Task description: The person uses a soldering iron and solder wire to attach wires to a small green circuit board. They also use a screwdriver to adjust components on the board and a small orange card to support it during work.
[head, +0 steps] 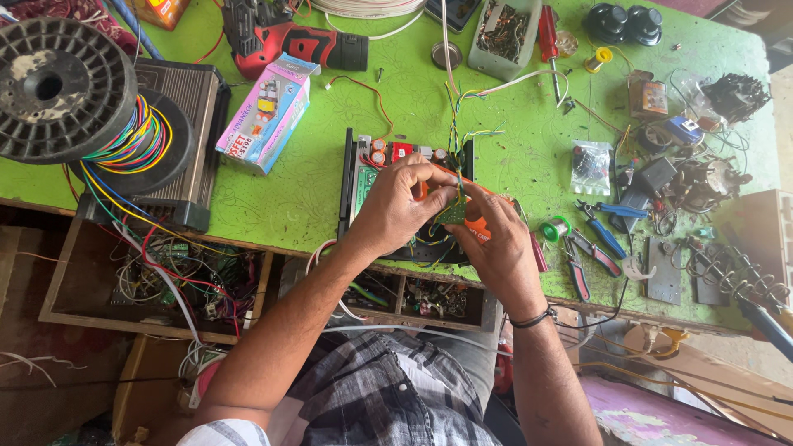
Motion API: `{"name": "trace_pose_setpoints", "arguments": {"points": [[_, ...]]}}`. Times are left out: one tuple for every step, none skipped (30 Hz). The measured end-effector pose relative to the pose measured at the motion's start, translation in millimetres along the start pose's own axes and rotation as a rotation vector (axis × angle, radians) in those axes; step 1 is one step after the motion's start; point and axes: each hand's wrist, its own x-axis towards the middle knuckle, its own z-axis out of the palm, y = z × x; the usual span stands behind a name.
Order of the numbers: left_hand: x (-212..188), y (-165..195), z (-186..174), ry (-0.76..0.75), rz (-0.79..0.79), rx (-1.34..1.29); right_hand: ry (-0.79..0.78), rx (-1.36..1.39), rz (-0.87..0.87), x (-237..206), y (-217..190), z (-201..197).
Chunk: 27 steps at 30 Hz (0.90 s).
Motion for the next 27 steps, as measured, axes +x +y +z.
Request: {"name": "trace_pose_setpoints", "arguments": {"points": [[-1,-1,0,0.002,0.038,-0.001,-0.004,-0.002,0.021,0,0,0],[-1,-2,0,-0.004,0.022,0.018,-0.007,-0.004,0.041,0,1,0],[-1,-3,0,-0.013,0.005,0.036,-0.005,-0.015,0.018,0,1,1],[-1,-3,1,-0.024,-0.014,0.053,-0.003,-0.026,-0.003,0,1,1],[-1,-2,2,-0.035,-0.067,0.040,0.000,-0.039,-0.024,0,2,1],[-1,-1,4,-0.043,-0.119,0.028,0.002,-0.042,-0.031,0,2,1],[0,-1,4,-0.050,-0.170,0.018,0.004,-0.045,-0.039,-1,2,1],[0,0,4,-0.055,-0.170,0.024,0.005,-0.047,-0.044,-1,2,1],[0,2,5,-0.061,-0.170,0.029,0.001,-0.042,-0.029,-1,3,1],[0,3,5,-0.068,-0.167,0.034,-0.001,-0.037,-0.015,-2,3,1],[0,5,4,-0.043,-0.097,-0.008,-0.003,-0.031,-0.002,-2,3,0],[-3,8,4,-0.019,-0.029,-0.051,-0.009,-0.032,-0.006,-2,3,0],[-4,10,3,0.004,0.040,-0.096,-0.015,-0.034,-0.010,-2,4,-1],[-6,12,2,-0.040,0.107,0.013,-0.021,-0.036,-0.015,-2,4,-1],[-7,14,1,-0.085,0.175,0.121,-0.004,-0.046,-0.036,-2,5,-1],[-8,16,1,-0.130,0.243,0.229,0.012,-0.056,-0.057,-2,5,-1],[-9,18,2,-0.143,0.228,0.273,0.026,-0.066,-0.078,-3,5,0],[-9,19,3,-0.155,0.213,0.319,0.030,-0.087,-0.057,-4,6,1],[-10,20,3,-0.168,0.198,0.365,0.034,-0.107,-0.036,-5,6,2],[-10,21,3,-0.183,0.164,0.367,0.040,-0.126,-0.012,-7,7,3],[-11,21,3,-0.198,0.131,0.369,0.060,-0.136,-0.009,-8,7,5],[-12,21,3,-0.215,0.097,0.369,0.080,-0.146,-0.006,-10,8,7],[-14,20,2,-0.214,0.089,0.323,0.100,-0.156,-0.001,-12,8,8],[-16,20,2,-0.214,0.080,0.278,0.105,-0.152,0.034,-13,9,10],[-19,19,1,-0.214,0.065,0.230,0.106,-0.149,0.072,-15,10,12],[-21,18,0,-0.232,0.042,0.175,0.107,-0.145,0.106,-17,10,13],[-22,16,-2,-0.249,0.021,0.123,0.115,-0.147,0.105,-18,11,15]]}}
